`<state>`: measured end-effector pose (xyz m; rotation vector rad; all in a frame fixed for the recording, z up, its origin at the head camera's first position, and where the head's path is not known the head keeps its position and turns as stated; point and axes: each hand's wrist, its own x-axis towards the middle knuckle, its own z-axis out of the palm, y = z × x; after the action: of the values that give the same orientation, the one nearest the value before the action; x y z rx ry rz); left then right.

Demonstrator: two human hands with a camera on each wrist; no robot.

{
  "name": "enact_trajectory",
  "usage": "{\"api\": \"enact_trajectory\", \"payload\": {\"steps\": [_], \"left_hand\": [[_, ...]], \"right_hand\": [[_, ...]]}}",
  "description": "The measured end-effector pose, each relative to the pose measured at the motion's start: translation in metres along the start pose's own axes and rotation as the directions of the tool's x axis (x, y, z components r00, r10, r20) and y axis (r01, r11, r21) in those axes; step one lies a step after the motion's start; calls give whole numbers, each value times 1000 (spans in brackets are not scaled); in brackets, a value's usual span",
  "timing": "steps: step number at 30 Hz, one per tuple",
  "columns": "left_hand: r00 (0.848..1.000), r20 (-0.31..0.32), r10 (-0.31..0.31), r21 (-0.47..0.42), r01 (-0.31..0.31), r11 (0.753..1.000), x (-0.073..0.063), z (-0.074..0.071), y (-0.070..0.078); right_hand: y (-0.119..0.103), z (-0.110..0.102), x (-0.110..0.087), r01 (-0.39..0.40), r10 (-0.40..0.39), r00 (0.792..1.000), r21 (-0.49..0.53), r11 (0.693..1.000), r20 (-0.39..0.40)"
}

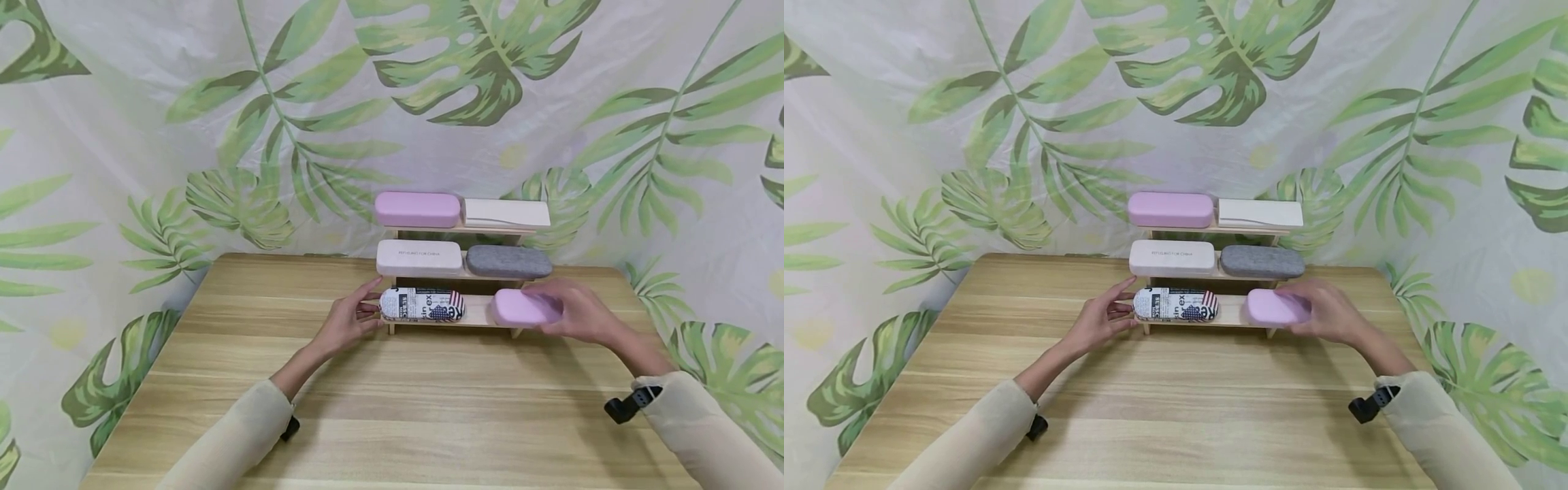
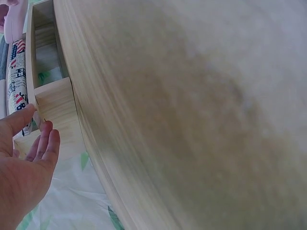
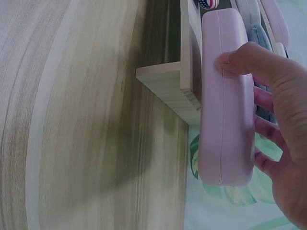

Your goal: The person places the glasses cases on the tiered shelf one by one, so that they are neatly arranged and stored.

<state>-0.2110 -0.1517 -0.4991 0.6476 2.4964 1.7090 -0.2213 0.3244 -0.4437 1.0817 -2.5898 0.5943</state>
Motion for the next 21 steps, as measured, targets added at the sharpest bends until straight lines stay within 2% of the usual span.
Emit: {"api": "enact_trajectory", "payload": {"steps": [10, 21], "left_hand": [[1000, 4, 7, 6, -7, 1000, 1, 0, 1], [1000, -1, -14, 8, 14, 1000, 0, 0, 4]], "right_hand": [[-4, 9, 8, -34, 34, 999, 1, 999, 25], [-9, 14, 13, -71, 71, 996, -8, 997, 57]]}}
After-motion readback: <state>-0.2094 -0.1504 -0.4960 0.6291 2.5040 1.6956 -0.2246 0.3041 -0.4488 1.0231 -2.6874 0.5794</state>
